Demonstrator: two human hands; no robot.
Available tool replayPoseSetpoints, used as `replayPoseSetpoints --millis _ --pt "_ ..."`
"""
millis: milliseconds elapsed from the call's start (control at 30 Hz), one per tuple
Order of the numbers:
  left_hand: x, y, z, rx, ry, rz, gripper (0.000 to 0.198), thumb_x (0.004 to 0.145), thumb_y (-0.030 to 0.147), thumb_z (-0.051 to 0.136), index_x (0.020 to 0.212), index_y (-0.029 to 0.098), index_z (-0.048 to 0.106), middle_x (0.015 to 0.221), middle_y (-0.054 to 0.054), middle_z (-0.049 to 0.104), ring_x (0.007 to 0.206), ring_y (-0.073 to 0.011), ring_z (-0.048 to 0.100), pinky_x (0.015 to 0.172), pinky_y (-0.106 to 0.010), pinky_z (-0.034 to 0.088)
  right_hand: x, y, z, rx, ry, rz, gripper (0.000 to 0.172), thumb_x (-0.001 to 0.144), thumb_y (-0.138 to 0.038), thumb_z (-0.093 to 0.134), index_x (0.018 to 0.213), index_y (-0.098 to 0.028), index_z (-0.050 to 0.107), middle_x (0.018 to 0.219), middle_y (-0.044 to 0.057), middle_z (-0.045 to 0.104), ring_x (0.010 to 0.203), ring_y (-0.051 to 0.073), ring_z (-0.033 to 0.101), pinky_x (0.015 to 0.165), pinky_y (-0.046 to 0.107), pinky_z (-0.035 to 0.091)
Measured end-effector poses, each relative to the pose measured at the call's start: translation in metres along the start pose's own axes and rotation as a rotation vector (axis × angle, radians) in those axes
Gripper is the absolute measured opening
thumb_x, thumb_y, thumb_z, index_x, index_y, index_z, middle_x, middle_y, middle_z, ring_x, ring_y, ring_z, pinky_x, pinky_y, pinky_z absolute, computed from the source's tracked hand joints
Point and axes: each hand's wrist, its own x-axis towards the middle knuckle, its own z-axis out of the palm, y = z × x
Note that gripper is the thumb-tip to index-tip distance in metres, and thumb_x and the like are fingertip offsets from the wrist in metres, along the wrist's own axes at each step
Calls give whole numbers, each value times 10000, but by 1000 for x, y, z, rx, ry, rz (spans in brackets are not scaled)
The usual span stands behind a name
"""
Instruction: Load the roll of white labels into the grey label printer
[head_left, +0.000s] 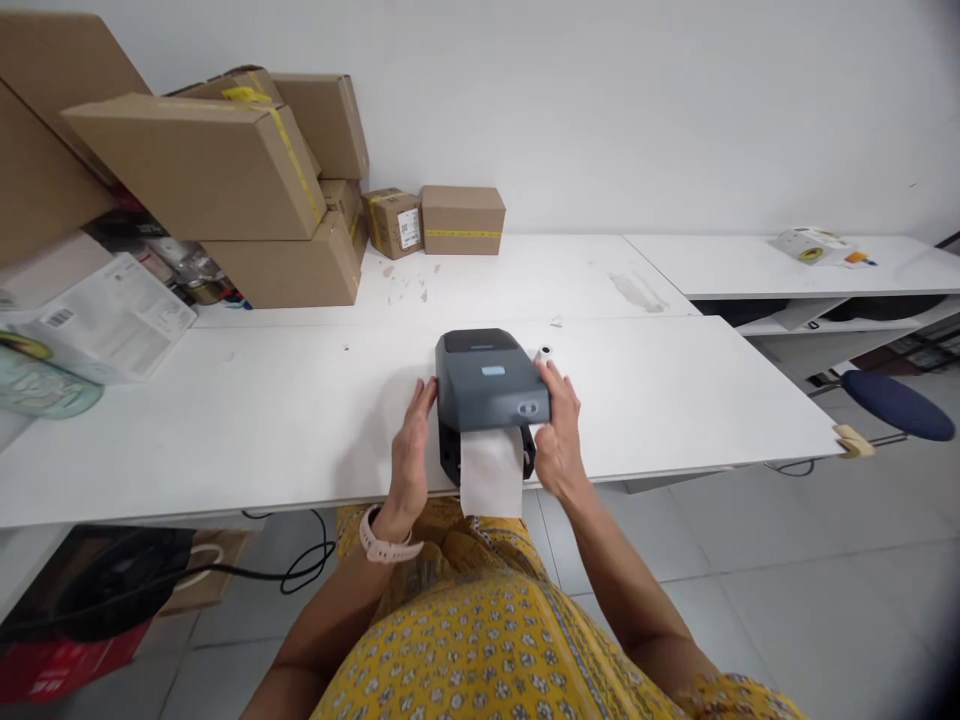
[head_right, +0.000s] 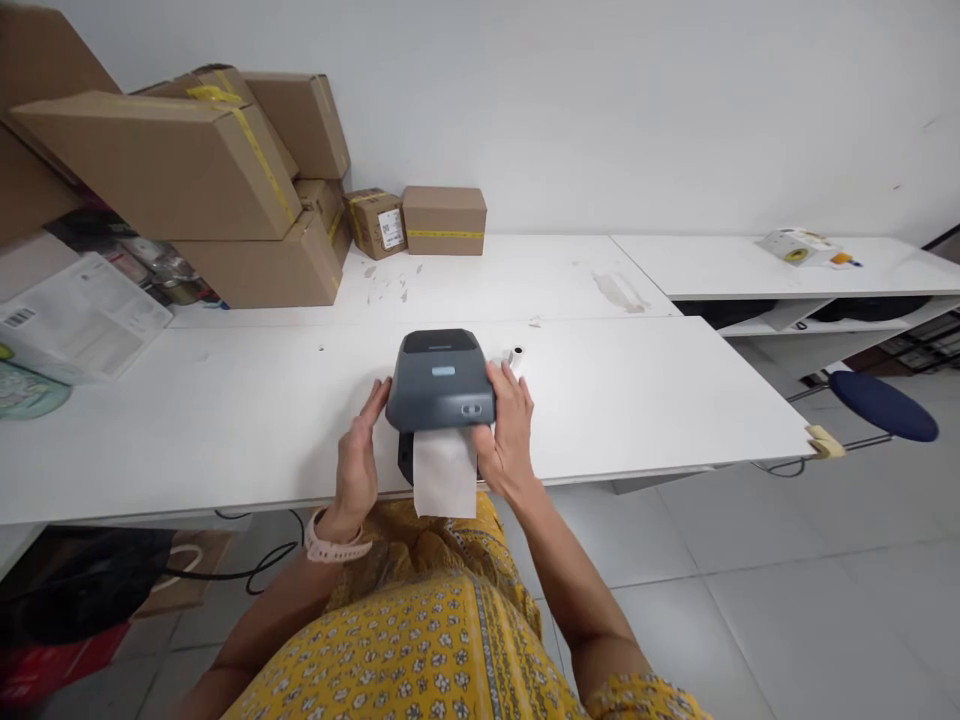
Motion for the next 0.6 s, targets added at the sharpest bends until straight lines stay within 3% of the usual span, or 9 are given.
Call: replayPoseSetpoints --millis 133,267,433,600 --pt "38 -1 -3 -54 78 -16 515 1012 528 380 1336 228 646 1455 -68 609 1421 -249 490 1209 -448 360 64 1 4 -7 33 -59 671 1001 -684 181 1540 -315 334 1509 101 510 1396 324 486 1165 595 337" --pt "49 -24 -8 127 72 -160 403 914 379 598 1279 218 656 1336 -116 668 1205 -253 630 1026 -416 505 124 3 12 -53 5 30 623 1018 -653 158 1516 -315 320 1365 98 609 1227 297 608 1022 512 478" --pt "40 -48 -7 390 -4 -249 529 836 342 655 1329 157 603 1178 -127 676 895 -199 638 828 -357 533 187 18 26 -87 -66 166 629 1006 -689 192 1461 -301 388 1154 95 679 1106 319 665 988 569 475" --pt "43 -41 -4 602 -72 -258 538 841 350 629 1348 175 590 1009 -68 684 809 -186 620 776 -322 491 220 35 36 -41 -134 210 568 1012 -613 316 1445 -258 408 1406 123 576 1325 315 555 1110 557 409"
